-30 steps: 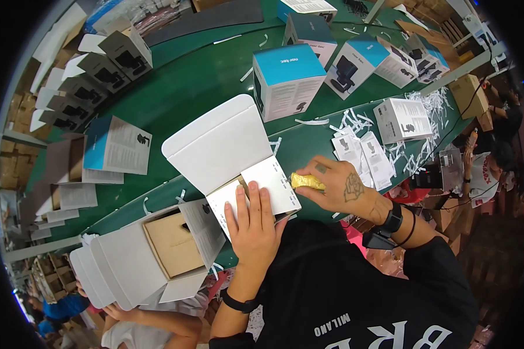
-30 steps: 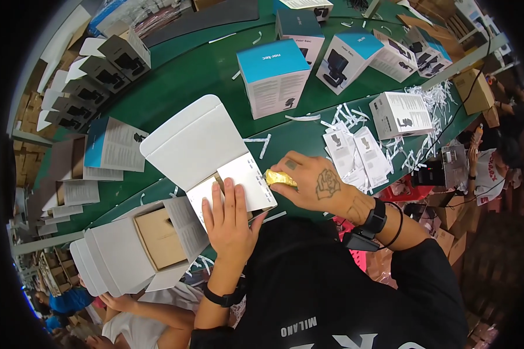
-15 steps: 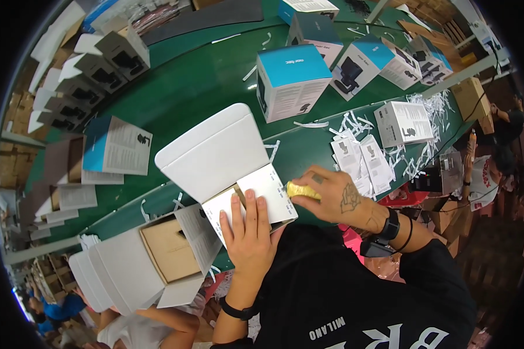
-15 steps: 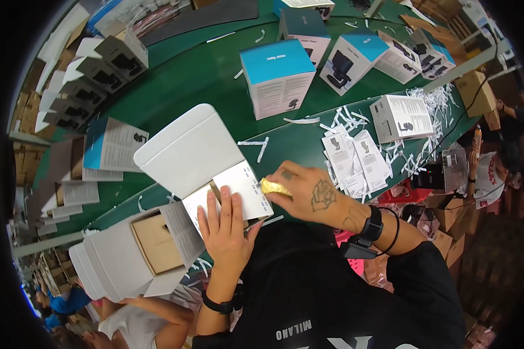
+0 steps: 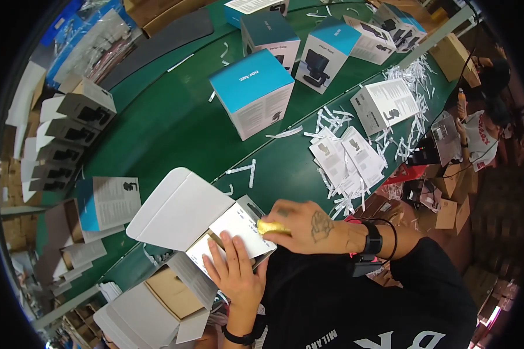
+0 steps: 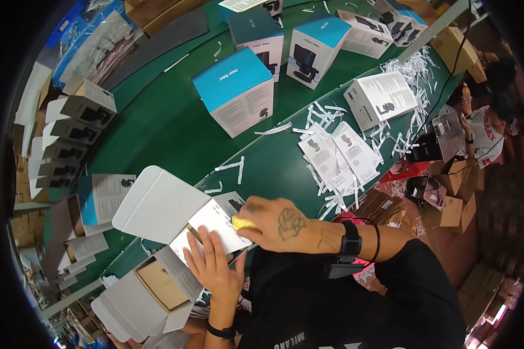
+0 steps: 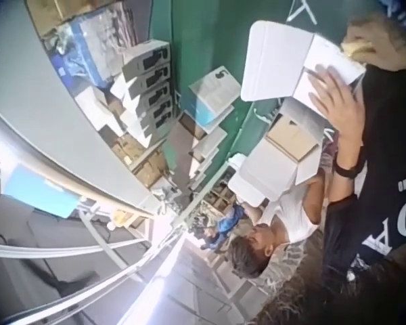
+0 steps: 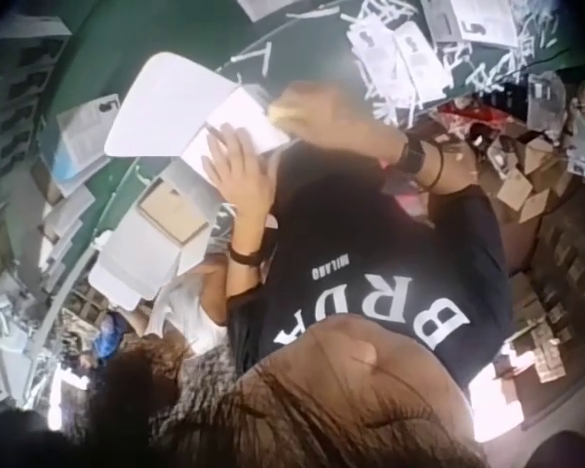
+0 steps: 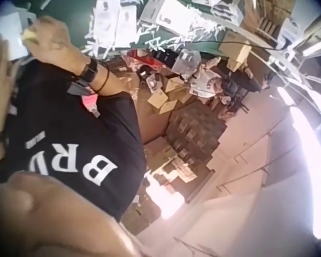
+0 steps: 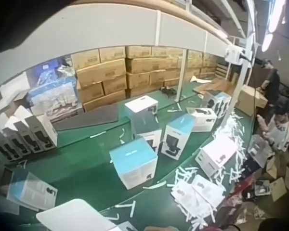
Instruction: The person uses a utility knife to cut tape on a small blue box, removes a white box from inside, and places it into a larger white box. They then place a manual into the larger box, close its flaps, and set it aside on the table.
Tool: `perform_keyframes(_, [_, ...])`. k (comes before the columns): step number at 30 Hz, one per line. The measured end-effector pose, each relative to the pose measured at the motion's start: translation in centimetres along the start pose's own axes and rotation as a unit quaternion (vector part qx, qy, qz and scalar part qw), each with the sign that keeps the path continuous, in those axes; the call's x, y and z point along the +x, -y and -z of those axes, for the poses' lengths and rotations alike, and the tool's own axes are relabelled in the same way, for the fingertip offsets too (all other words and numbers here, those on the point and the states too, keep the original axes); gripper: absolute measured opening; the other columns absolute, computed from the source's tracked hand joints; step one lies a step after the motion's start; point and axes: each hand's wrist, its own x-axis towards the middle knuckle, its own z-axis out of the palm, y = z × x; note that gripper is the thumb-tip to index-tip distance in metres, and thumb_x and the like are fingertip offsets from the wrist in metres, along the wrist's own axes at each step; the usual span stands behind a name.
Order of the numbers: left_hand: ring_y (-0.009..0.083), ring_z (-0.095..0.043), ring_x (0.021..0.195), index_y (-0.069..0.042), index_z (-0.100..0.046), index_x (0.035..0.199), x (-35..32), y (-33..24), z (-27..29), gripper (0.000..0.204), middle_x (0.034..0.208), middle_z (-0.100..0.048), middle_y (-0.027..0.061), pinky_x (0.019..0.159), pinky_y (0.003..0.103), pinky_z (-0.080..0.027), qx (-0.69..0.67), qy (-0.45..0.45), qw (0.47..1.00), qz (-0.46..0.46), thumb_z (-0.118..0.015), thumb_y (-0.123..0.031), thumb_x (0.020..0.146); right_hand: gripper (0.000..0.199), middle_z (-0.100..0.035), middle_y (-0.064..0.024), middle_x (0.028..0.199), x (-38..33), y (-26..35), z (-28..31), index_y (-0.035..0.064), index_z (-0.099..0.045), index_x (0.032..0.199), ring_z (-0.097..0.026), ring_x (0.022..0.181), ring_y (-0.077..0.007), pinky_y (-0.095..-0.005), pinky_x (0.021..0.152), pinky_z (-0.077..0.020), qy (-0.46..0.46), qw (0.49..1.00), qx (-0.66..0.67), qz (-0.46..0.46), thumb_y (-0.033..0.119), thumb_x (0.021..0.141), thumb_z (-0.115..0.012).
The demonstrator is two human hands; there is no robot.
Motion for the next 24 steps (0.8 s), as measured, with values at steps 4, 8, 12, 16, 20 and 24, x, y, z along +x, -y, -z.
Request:
perform_keyframes(4, [0.0505,-0.041,0.140,0.003,-0.050,0.144,0.0,0.0,-0.3,0.071,0.153,-0.048,0.0209,0.115,0.063,-0.027,0.023,0.022,1.000,-0.001,-0.061,-0.049,0.096,0.030,-0.061,-0.0025,0.095,-0.3,0.4,-0.4,0.0092,-0.072,0.106,-0.067,0.070,-0.0177,-0.0294,0.055,-0.0542,-0.021,0.996,-0.065,0.052,0.026,0.083,-0.080])
perform_keyframes(8, [0.0508,-0.041,0.140,0.003,-0.049,0.144,-0.2,-0.3,-0.4,0.069,0.153,-0.047,0.0219,0.115,0.063,-0.027,0.023,0.008,1.000,-0.002,-0.057,-0.049,0.098,0.033,-0.060,-0.0009,0.095,-0.9,-0.6,-1.3,0.0100,-0.072,0.108,-0.065,0.070,-0.0134,-0.0263,0.055,-0.0538,-0.067,0.992,-0.076,0.077,0.026,0.081,-0.081])
perform_keyframes(12, [0.0515,-0.041,0.140,0.003,-0.050,0.143,-0.3,-0.7,-0.6,0.068,0.153,-0.047,0.0227,0.114,0.063,-0.028,0.048,-0.009,0.999,0.002,-0.055,-0.050,0.100,0.035,-0.062,-0.0011,0.098,-1.2,-1.1,-1.7,0.0107,-0.071,0.111,-0.065,0.070,-0.0124,-0.0257,0.056,-0.0543,-0.095,0.988,-0.060,0.101,0.026,0.081,-0.081])
perform_keyframes(16, [0.0509,-0.041,0.140,0.002,-0.053,0.141,-1.1,-0.3,-0.4,0.067,0.153,-0.047,0.0219,0.114,0.064,-0.029,0.064,-0.005,0.998,0.017,-0.056,-0.050,0.099,0.038,-0.065,-0.0026,0.101,-1.6,-1.2,-2.2,0.0104,-0.071,0.112,-0.066,0.072,-0.0158,-0.0282,0.058,-0.0556,-0.088,0.981,-0.025,0.170,0.026,0.079,-0.083])
perform_keyframes(20, [0.0482,-0.042,0.141,-0.001,-0.055,0.141,-0.4,-0.2,-1.0,0.065,0.154,-0.047,0.0194,0.114,0.062,-0.029,0.041,-0.012,0.999,0.029,-0.060,-0.048,0.096,0.041,-0.068,-0.0073,0.103,-0.5,-0.2,-2.0,0.0077,-0.070,0.113,-0.068,0.074,-0.0236,-0.0323,0.062,-0.0564,-0.090,0.985,0.088,0.118,0.023,0.078,-0.084])
perform_keyframes(24, [0.0448,-0.042,0.142,-0.004,-0.056,0.141,-0.9,-0.3,-1.4,0.068,0.154,-0.048,0.0166,0.115,0.061,-0.029,-0.008,-0.051,0.998,0.036,-0.070,-0.043,0.087,0.043,-0.069,-0.0142,0.099,1.2,0.5,-1.5,0.0033,-0.067,0.115,-0.069,0.077,-0.0323,-0.0347,0.068,-0.0556,-0.020,0.985,0.171,-0.011,0.018,0.078,-0.084])
